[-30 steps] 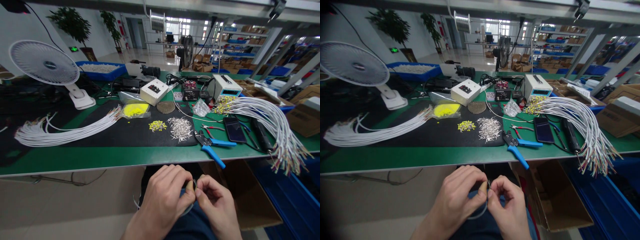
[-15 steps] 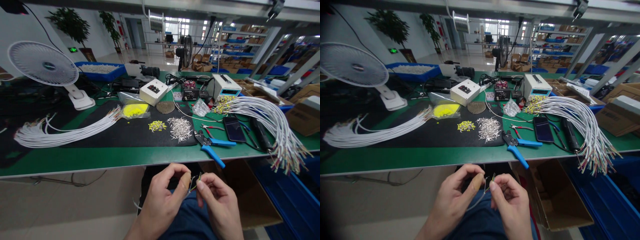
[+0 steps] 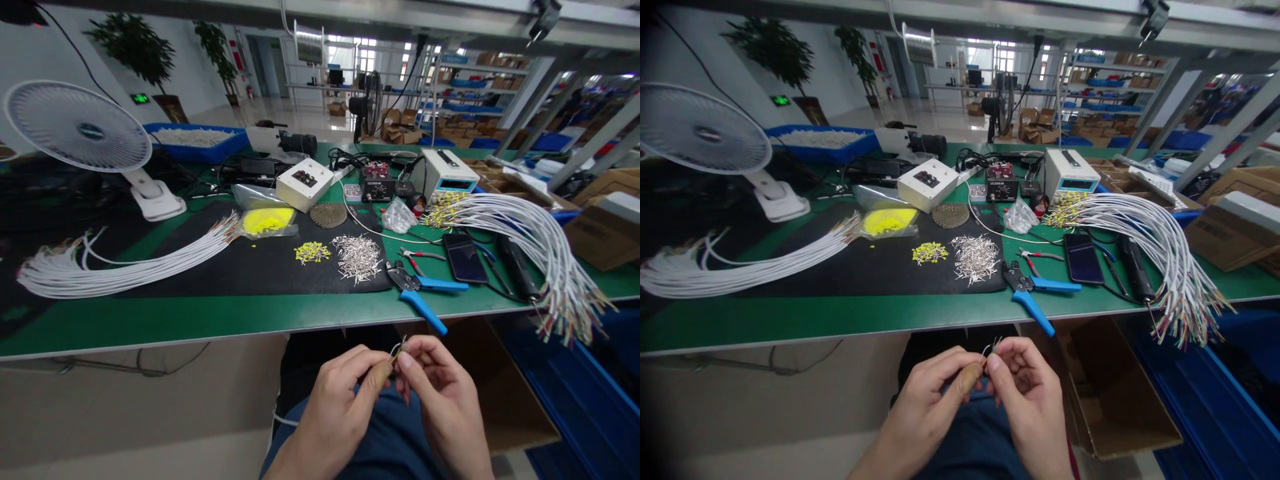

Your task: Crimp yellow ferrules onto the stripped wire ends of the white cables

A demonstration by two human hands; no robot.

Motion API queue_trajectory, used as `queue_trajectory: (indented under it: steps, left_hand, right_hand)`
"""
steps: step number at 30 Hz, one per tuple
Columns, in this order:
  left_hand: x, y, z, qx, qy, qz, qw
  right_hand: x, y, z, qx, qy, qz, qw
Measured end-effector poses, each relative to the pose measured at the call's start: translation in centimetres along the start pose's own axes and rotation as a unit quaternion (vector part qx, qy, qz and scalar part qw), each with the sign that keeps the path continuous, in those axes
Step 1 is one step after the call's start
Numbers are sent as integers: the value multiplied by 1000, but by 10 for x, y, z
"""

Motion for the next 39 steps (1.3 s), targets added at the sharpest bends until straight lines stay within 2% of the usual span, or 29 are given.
queue_trajectory:
  steps: [5,9,15,21,30,39]
  left_hand:
    - [-2,0,-1,-2,-2,-10,1000]
    - [2,0,-2,1,2,-20,1000]
    - [13,-4,0,7,51,-65,997]
    - [19,-9,1,20,99,-95,990]
    - [11,-6,2,-1,20,0,1000]
    - [7,-10,-4,-14,-50,100,994]
  right_hand:
    - [-1,6,4,-13,-16,-3,1000]
    - [-1,9,6,10,-32,-5,999]
    - [11,9,5,25,19,-46,998]
    - [19,9,4,10,32,-105,994]
    - [17,11,4,-14,22,-91,996]
    - [20,13,2,-42,20,-138,989]
Point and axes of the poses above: each hand's wrist, its own z-axis towards the middle knuckle, its own y-axis out of the back of the hand, x = y × z, the point moved 2 cm from there along z, towards the middle knuckle, and after that the axes turned 7 degrees about -z, right-handed, at the moved point
